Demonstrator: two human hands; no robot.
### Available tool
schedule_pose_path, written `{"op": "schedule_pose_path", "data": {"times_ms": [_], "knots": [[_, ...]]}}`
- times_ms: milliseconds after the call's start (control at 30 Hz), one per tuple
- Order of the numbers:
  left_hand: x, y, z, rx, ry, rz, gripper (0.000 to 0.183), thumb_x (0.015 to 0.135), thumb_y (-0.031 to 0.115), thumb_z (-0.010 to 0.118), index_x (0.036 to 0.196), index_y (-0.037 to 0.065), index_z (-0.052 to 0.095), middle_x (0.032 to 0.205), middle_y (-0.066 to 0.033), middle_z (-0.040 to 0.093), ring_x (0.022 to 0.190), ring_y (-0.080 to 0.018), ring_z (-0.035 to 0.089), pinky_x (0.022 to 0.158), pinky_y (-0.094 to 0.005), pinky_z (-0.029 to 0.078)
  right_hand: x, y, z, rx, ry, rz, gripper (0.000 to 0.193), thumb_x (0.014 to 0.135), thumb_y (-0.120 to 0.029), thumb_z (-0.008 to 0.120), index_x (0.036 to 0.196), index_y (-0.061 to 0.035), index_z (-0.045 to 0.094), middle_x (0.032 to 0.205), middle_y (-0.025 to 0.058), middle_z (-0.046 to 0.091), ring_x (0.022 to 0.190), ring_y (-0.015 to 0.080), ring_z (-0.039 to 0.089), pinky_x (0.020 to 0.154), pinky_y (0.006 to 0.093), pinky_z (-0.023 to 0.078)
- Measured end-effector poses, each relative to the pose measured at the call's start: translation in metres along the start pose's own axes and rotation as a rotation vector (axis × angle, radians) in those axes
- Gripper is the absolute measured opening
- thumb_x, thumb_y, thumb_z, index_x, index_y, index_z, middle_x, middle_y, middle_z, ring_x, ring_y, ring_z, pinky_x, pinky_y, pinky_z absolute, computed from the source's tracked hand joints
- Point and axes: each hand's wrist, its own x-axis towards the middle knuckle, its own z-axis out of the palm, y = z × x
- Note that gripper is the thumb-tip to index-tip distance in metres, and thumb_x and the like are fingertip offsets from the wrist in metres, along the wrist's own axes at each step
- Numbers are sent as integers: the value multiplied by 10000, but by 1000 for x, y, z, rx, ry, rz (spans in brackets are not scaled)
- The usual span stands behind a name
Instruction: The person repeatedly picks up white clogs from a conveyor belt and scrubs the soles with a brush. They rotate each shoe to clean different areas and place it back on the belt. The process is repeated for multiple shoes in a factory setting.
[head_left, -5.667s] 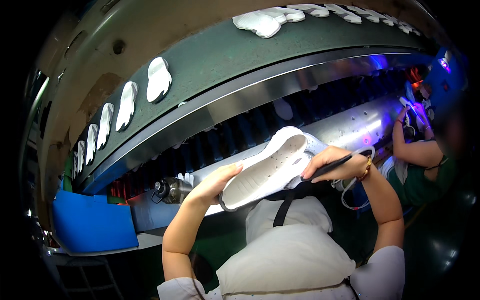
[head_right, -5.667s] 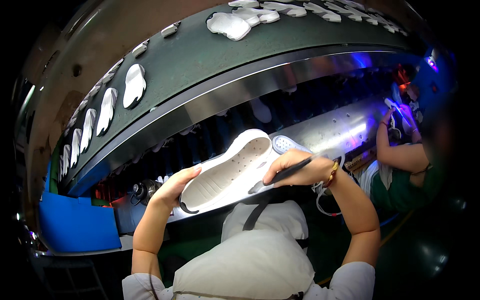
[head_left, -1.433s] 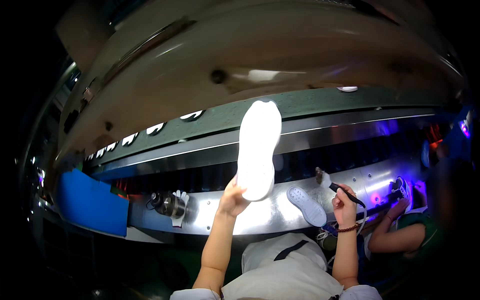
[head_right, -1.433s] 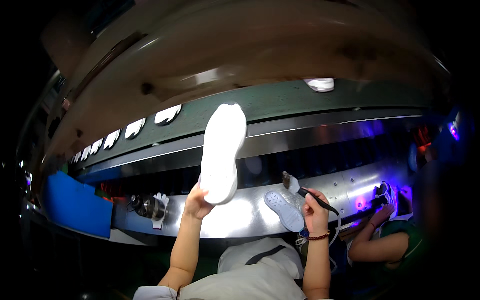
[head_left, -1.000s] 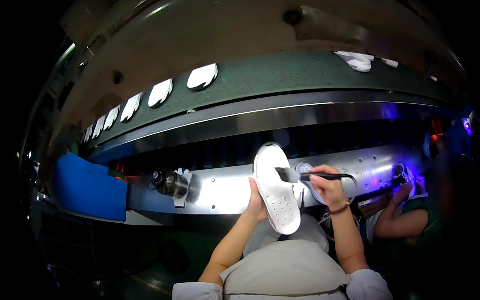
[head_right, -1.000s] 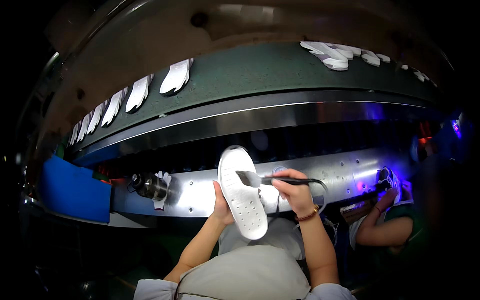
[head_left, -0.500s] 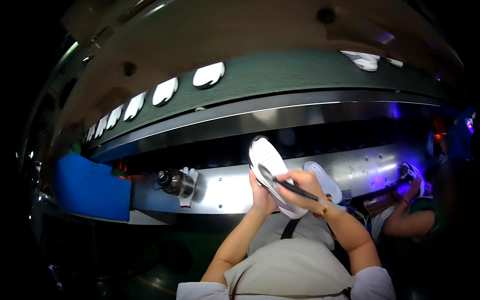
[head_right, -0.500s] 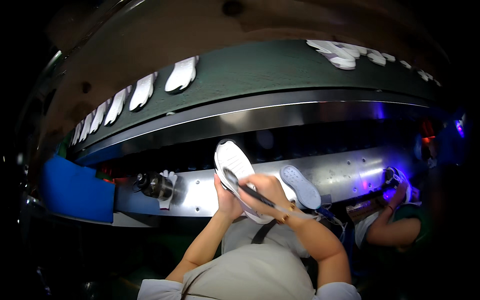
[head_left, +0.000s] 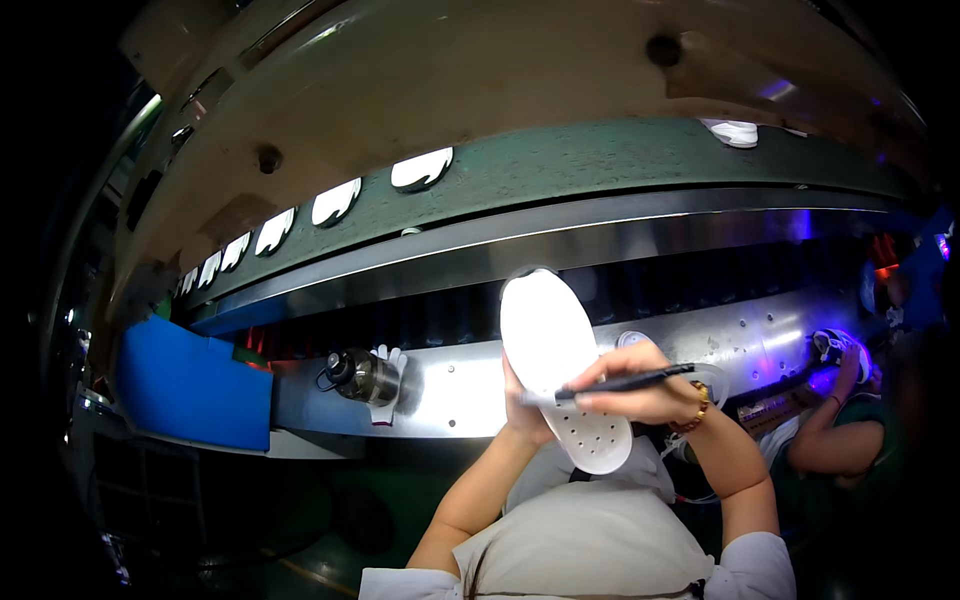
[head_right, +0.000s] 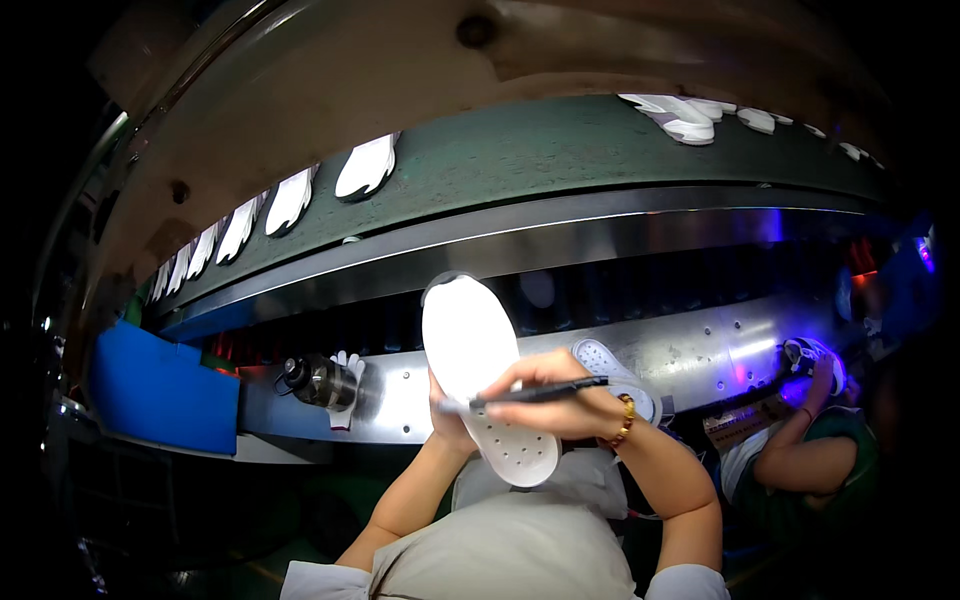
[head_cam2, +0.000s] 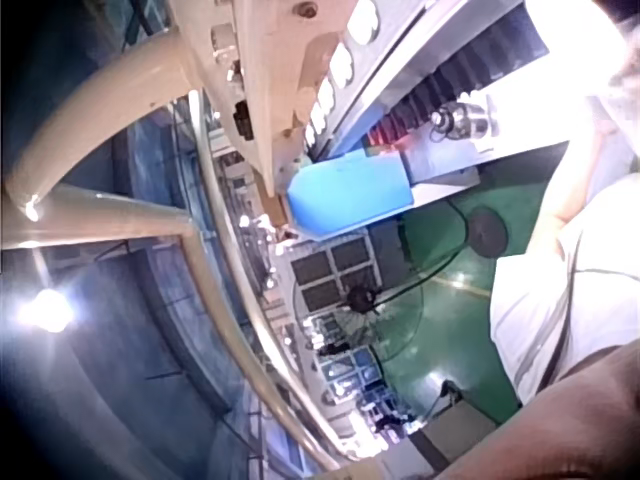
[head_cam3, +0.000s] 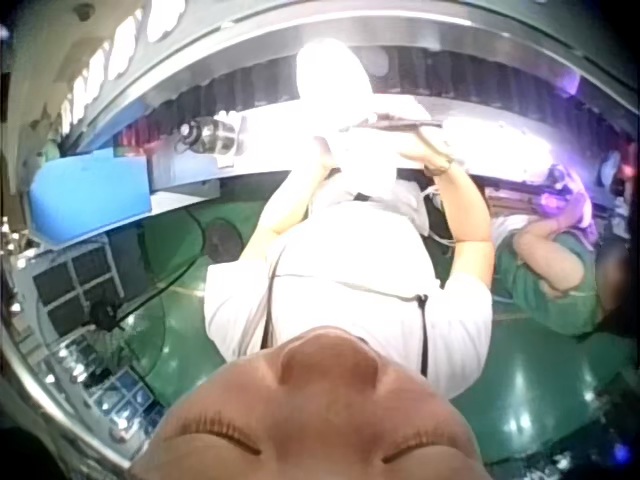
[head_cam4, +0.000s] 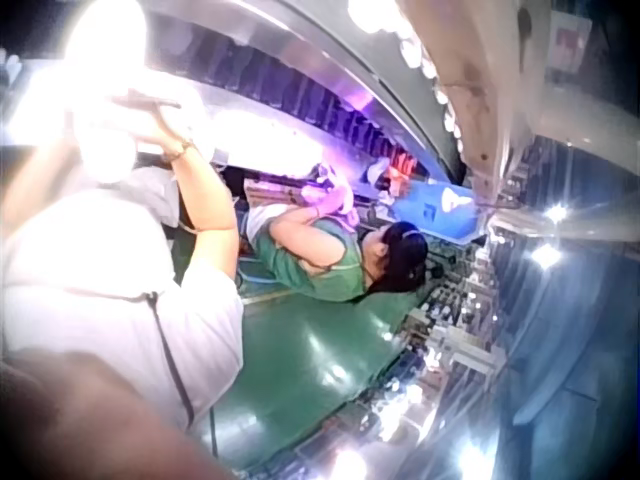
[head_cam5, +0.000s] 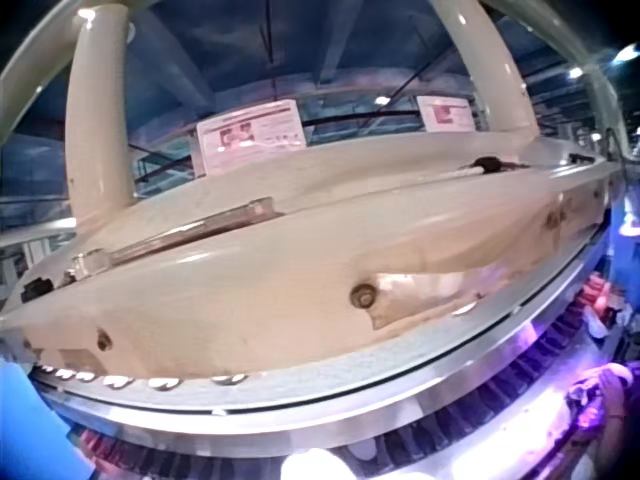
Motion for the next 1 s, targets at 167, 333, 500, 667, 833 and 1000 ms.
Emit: {"op": "schedule_pose_path", "data": {"times_ms": [167, 333, 500, 667, 833, 1000], "knots": [[6, 4, 11, 38, 27, 12, 763, 779, 667, 113, 1290, 123, 272, 1226, -103, 406, 1066, -264, 463, 891, -411, 392, 2, -4, -15, 300, 228, 84, 149, 709, -37, 636, 853, -4, 615, 842, 85, 628, 754, 121, 592, 669, 245, 477], [7, 12, 5, 240, 167, 232, 771, 748, 660, 211, 1228, 73, 349, 1051, -218, 501, 879, -373, 541, 773, -469, 451, -8, -10, -8, 206, -41, -85, 158, 701, -40, 648, 852, -6, 618, 872, 108, 626, 792, 130, 593, 709, 237, 469], [18, 20, 14, 283, 115, 319, 849, 709, 716, 233, 1246, 63, 316, 1055, -249, 481, 896, -385, 530, 759, -476, 450, -6, -2, -11, 325, 103, -10, 149, 700, -6, 635, 847, 0, 615, 871, 114, 626, 810, 147, 596, 728, 256, 467], [21, 29, 19, 244, -39, 306, 891, 685, 739, 245, 1234, 41, 317, 1000, -277, 492, 882, -408, 526, 734, -491, 446, -13, -5, -18, 326, 53, -93, 137, 687, -10, 651, 819, 1, 617, 877, 120, 627, 838, 165, 597, 757, 277, 458], [24, 35, 30, 288, -169, 352, 874, 700, 715, 325, 1233, 22, 328, 1028, -225, 477, 892, -333, 517, 826, -442, 410, -23, 2, -11, 146, 60, -144, 168, 652, -23, 680, 815, -32, 636, 851, 89, 631, 804, 134, 541, 773, 278, 420], [25, 42, 39, 337, -62, 309, 906, 703, 712, 336, 1280, 19, 246, 1223, -228, 366, 1072, -320, 451, 948, -432, 337, -22, 9, -8, 515, 234, -58, 157, 667, 48, 627, 818, 17, 597, 878, 148, 613, 841, 188, 589, 783, 280, 458]]}}
